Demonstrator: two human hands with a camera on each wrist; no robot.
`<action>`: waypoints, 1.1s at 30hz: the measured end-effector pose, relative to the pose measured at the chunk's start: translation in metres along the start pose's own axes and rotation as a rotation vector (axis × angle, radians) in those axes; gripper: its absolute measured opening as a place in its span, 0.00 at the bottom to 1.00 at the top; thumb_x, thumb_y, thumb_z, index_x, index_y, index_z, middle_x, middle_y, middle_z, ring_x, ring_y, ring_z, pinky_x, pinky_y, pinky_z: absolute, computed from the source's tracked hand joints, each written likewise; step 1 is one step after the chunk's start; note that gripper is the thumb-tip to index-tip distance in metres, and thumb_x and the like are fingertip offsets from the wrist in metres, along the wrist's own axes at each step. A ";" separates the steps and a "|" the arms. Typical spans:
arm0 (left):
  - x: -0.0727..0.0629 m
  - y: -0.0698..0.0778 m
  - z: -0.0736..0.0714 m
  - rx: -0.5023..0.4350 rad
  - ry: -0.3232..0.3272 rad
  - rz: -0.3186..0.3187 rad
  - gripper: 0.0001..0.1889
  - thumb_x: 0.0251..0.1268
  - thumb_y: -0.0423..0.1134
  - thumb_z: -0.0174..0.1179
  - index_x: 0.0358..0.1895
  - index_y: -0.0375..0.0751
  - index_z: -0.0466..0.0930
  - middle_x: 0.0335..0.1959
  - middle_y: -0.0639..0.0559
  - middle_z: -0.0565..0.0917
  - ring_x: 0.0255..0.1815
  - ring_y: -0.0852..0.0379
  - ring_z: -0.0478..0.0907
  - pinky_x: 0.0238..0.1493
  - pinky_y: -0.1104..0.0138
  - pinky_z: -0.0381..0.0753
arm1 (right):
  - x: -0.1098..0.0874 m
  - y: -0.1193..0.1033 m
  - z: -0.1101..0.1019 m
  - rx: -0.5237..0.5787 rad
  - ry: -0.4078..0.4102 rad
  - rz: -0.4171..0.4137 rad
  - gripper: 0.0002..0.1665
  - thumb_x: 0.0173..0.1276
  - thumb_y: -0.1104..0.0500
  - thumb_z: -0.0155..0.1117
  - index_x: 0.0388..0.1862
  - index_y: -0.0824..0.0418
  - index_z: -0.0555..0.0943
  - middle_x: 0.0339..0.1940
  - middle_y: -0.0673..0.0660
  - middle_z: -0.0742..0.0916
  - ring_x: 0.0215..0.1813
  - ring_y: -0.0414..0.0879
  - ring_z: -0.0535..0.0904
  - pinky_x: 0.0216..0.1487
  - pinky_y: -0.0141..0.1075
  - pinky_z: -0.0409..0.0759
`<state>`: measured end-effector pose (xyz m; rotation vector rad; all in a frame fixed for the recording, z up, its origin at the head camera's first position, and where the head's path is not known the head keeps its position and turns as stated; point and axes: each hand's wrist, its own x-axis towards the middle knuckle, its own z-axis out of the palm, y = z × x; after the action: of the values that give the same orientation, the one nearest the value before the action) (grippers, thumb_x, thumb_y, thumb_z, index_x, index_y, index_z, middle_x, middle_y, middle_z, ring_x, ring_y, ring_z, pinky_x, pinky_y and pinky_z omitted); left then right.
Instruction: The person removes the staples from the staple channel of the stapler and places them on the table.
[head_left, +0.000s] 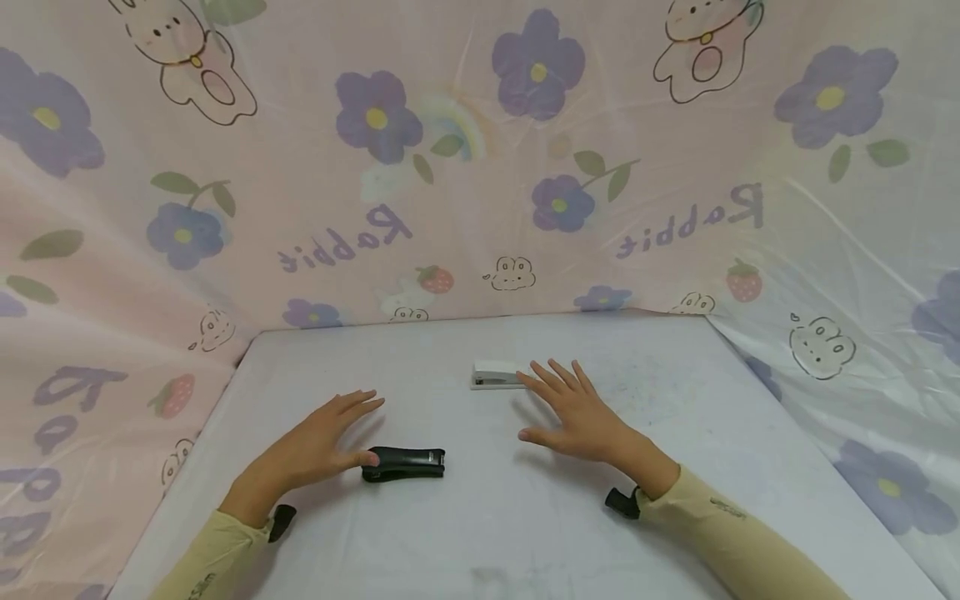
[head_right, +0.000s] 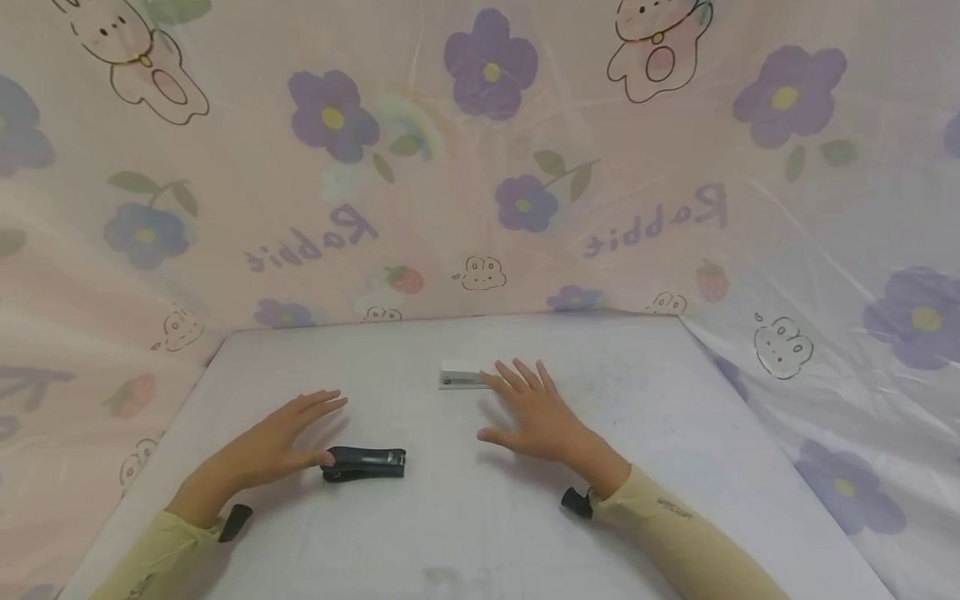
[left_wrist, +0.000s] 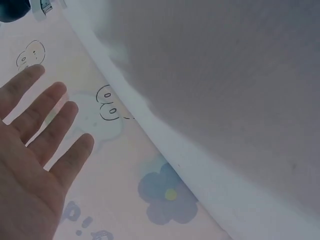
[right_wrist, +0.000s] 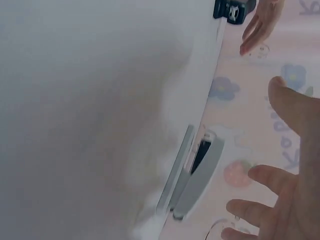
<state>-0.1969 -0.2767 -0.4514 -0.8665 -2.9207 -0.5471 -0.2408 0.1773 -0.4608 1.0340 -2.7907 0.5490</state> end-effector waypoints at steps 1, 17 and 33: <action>0.000 0.001 0.000 -0.005 -0.006 -0.004 0.48 0.64 0.67 0.70 0.81 0.43 0.69 0.80 0.40 0.70 0.80 0.31 0.65 0.76 0.34 0.62 | 0.002 -0.003 0.001 0.001 -0.005 -0.011 0.54 0.73 0.26 0.64 0.88 0.47 0.60 0.89 0.59 0.61 0.88 0.65 0.49 0.82 0.68 0.37; -0.004 0.002 0.006 -0.013 -0.076 -0.021 0.56 0.47 0.70 0.79 0.80 0.48 0.71 0.78 0.44 0.72 0.78 0.37 0.69 0.72 0.39 0.72 | 0.027 -0.037 0.019 0.038 -0.017 -0.171 0.53 0.73 0.29 0.68 0.87 0.49 0.62 0.85 0.61 0.69 0.85 0.62 0.60 0.83 0.64 0.50; 0.001 0.002 0.008 0.016 -0.129 0.006 0.43 0.49 0.69 0.80 0.66 0.49 0.82 0.64 0.50 0.81 0.66 0.42 0.78 0.66 0.42 0.78 | 0.044 -0.078 0.035 0.152 -0.050 -0.217 0.48 0.72 0.34 0.72 0.83 0.50 0.68 0.80 0.57 0.75 0.81 0.53 0.68 0.79 0.53 0.67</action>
<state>-0.1964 -0.2721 -0.4581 -0.9428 -3.0314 -0.4841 -0.2230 0.0823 -0.4601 1.3783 -2.6648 0.7232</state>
